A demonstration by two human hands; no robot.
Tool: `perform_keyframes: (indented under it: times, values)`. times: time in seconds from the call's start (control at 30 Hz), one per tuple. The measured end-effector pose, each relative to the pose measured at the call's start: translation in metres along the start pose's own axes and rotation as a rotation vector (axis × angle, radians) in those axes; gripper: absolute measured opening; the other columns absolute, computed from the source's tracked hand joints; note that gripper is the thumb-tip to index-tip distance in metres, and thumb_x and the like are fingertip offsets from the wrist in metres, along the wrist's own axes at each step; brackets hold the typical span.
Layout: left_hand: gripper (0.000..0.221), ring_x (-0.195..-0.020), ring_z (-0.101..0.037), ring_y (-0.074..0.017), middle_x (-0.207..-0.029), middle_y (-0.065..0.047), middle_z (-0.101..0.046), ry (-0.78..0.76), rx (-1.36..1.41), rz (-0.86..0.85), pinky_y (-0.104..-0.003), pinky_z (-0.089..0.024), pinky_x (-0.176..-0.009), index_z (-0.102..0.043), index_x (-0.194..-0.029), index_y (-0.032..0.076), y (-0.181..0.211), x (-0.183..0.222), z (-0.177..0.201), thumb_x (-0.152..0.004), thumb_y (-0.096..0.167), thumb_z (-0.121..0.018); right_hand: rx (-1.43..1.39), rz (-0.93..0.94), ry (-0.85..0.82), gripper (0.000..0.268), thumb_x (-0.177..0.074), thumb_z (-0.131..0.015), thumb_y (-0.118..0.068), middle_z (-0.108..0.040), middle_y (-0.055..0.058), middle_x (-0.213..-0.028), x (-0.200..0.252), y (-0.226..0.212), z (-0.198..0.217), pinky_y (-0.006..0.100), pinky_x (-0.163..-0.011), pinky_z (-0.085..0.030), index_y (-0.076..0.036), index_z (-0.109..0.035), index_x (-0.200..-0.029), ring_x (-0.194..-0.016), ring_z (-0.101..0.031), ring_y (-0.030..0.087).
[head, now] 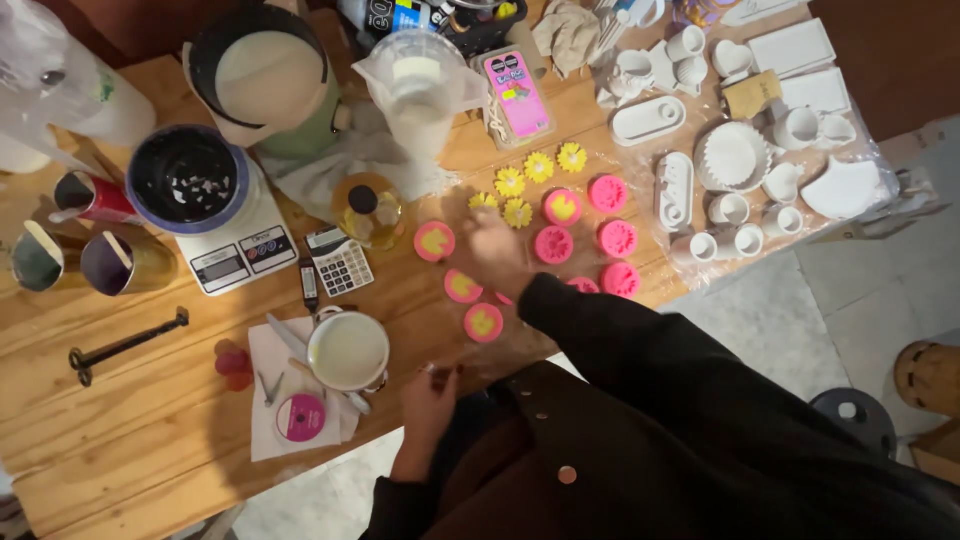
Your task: Remove sunflower-shaped wax items from silicone molds and place them on the table.
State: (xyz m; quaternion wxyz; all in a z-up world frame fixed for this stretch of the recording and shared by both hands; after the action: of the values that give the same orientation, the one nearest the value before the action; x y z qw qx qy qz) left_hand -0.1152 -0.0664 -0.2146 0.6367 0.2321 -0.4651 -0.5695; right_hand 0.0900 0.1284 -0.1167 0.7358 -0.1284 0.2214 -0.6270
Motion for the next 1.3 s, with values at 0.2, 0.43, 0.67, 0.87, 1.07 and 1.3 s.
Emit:
perform_keyframes:
  times: [0.2,0.43,0.67,0.87,1.07,1.3]
  values:
    - [0.019,-0.072,-0.078,-0.0234,-0.082,-0.014,-0.078,-0.155,0.191,-0.096,-0.034,-0.060,-0.065,-0.074,-0.096,0.003,0.041,-0.001,-0.003,-0.089,0.021,-0.075,0.126,0.074,-0.001,0.074,-0.052,-0.090,-0.035,-0.060,0.023,-0.112,-0.015,-0.033,-0.031,0.051,-0.090,-0.047,-0.001,-0.062,-0.112,-0.108,-0.057,0.044]
    - [0.019,-0.069,-0.078,-0.0249,-0.081,-0.014,-0.079,-0.057,0.173,-0.095,-0.036,-0.059,-0.063,-0.077,-0.097,0.003,0.062,-0.014,0.011,-0.088,0.019,-0.073,-0.258,-0.163,0.000,0.067,-0.064,-0.093,-0.020,-0.061,0.020,-0.116,0.020,-0.022,-0.015,0.048,-0.095,-0.051,-0.004,-0.057,-0.118,-0.111,-0.059,0.038]
    - [0.028,-0.077,-0.076,-0.0195,-0.085,-0.013,-0.078,-0.033,0.212,-0.173,-0.033,-0.059,-0.069,-0.069,-0.102,0.000,0.114,-0.020,0.012,-0.085,0.018,-0.080,-1.220,-0.357,-0.284,0.051,-0.081,-0.085,-0.008,-0.067,0.002,-0.112,0.128,-0.013,0.015,0.029,-0.089,-0.056,-0.006,-0.058,-0.124,-0.104,-0.065,0.012]
    - [0.032,-0.093,-0.073,-0.0156,-0.102,-0.008,-0.075,-0.431,0.666,-0.217,-0.030,-0.060,-0.082,-0.066,-0.112,-0.002,0.190,-0.019,-0.003,-0.085,0.008,-0.079,-1.271,-0.474,-0.193,0.028,-0.094,-0.076,-0.012,-0.070,0.005,-0.111,0.183,0.008,0.098,0.031,-0.091,-0.057,-0.002,-0.065,-0.118,-0.103,-0.067,0.013]
    - [0.030,-0.099,-0.073,-0.0185,-0.106,-0.013,-0.076,-0.645,0.798,-0.117,-0.031,-0.058,-0.090,-0.067,-0.115,-0.011,0.267,-0.008,-0.005,-0.089,0.002,-0.076,-1.433,-0.505,0.092,0.031,-0.093,-0.073,-0.008,-0.073,0.007,-0.113,0.196,-0.016,0.183,0.032,-0.093,-0.058,0.000,-0.067,-0.122,-0.103,-0.070,0.014]
    - [0.026,-0.090,-0.074,-0.0173,-0.101,-0.012,-0.075,-0.732,0.703,-0.329,-0.028,-0.059,-0.076,-0.067,-0.109,-0.011,0.325,0.014,0.000,-0.090,0.002,-0.078,-1.323,-0.432,0.340,0.025,-0.091,-0.078,-0.003,-0.076,0.007,-0.106,0.211,-0.033,0.245,0.030,-0.088,-0.059,0.004,-0.072,-0.115,-0.095,-0.071,0.013]
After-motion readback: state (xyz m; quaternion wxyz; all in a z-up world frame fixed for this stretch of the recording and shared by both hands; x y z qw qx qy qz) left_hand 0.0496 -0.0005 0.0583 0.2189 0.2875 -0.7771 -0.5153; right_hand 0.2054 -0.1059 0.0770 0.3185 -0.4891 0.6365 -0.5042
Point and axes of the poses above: each hand's wrist, its own x-axis away from the middle knuckle, its own z-axis out of the back of the hand, y = z × x, the point moved 7 cm from there along -x, towards the middle knuckle
